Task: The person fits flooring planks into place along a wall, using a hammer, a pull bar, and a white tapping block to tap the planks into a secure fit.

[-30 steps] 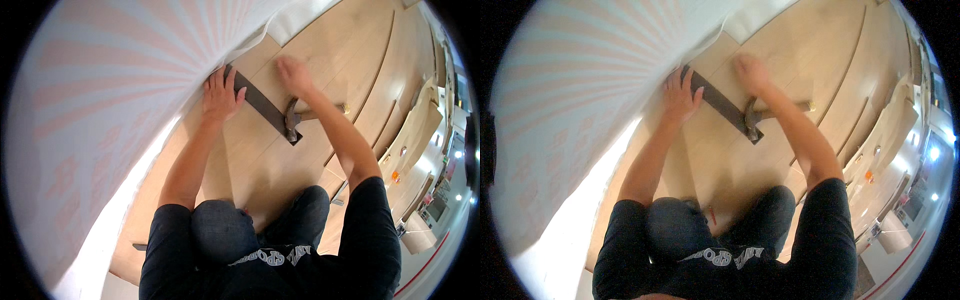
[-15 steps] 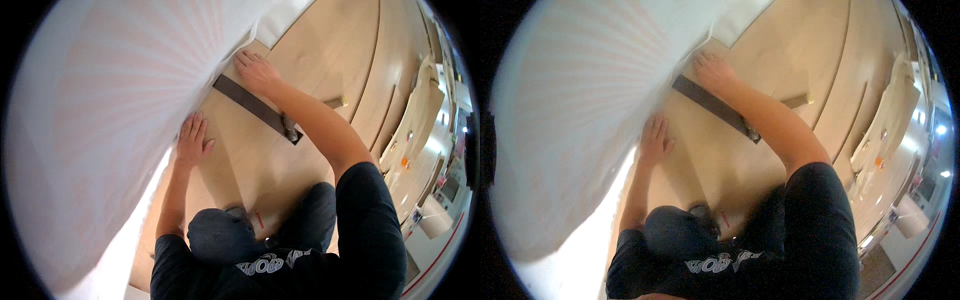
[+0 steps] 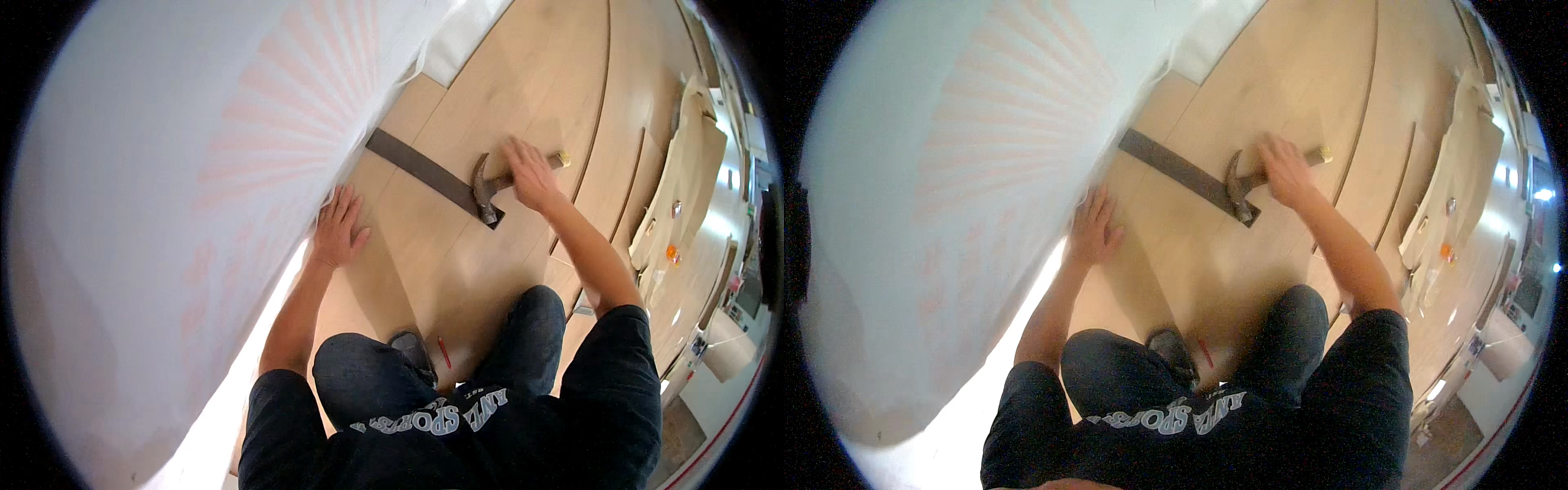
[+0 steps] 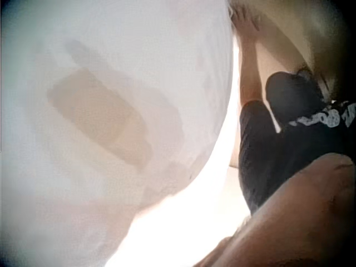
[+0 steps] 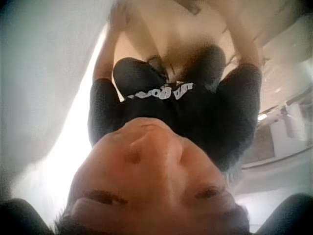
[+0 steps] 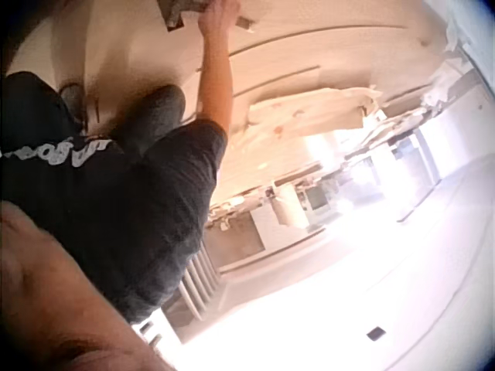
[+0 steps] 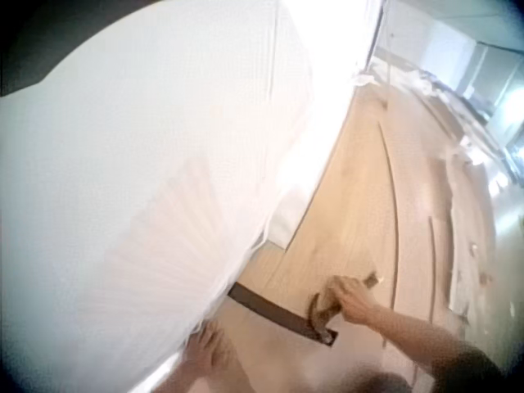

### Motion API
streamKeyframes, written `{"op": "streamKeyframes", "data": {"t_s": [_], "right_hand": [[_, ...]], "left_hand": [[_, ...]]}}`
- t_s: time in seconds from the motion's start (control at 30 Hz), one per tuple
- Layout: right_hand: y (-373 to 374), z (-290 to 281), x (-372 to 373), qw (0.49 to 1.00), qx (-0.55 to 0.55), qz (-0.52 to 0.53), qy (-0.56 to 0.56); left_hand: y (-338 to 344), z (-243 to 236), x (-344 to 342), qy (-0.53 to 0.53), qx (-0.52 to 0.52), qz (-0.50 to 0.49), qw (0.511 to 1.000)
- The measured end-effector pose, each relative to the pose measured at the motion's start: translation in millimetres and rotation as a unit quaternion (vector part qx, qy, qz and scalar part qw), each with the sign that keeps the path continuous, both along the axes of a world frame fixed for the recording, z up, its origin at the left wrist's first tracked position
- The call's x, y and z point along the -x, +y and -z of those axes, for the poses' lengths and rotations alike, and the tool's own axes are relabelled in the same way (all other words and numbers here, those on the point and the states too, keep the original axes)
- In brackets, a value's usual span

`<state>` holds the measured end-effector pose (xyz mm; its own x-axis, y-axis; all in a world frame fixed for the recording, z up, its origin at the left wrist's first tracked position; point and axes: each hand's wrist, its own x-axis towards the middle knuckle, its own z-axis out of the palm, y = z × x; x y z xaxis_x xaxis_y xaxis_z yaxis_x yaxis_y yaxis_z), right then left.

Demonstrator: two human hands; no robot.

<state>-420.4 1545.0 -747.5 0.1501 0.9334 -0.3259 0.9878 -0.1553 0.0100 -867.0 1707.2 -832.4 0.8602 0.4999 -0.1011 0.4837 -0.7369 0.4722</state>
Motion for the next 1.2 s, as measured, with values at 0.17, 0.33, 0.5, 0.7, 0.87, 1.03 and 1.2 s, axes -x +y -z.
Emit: {"op": "streamKeyframes", "data": {"t_s": [0.17,0.33,0.5,0.7,0.87,1.03,1.2], "right_hand": [[-14,8,-36,0.984,0.17,-0.033,-0.043],[24,-69,-22,0.935,0.33,0.013,0.125],[40,-89,41,0.942,0.038,0.191,0.273],[106,-4,105,0.947,-0.038,0.238,0.213],[118,-5,123,0.942,-0.084,0.241,0.216],[113,1,115,0.945,-0.056,0.247,0.207],[97,11,115,0.949,-0.038,0.248,0.191]], "left_hand": [[2,-2,-6,-0.031,0.011,0.01,0.999],[2,-1,-3,-0.025,0.01,-0.001,1.0],[0,-6,4,-0.005,-0.009,0.003,1.0],[2,-2,-4,0.004,0.005,0.009,1.0],[1,-7,2,0.023,-0.015,0.02,0.999],[-6,-6,-5,0.035,-0.024,0.015,0.999],[-17,-11,-7,0.079,-0.059,0.022,0.995]]}}
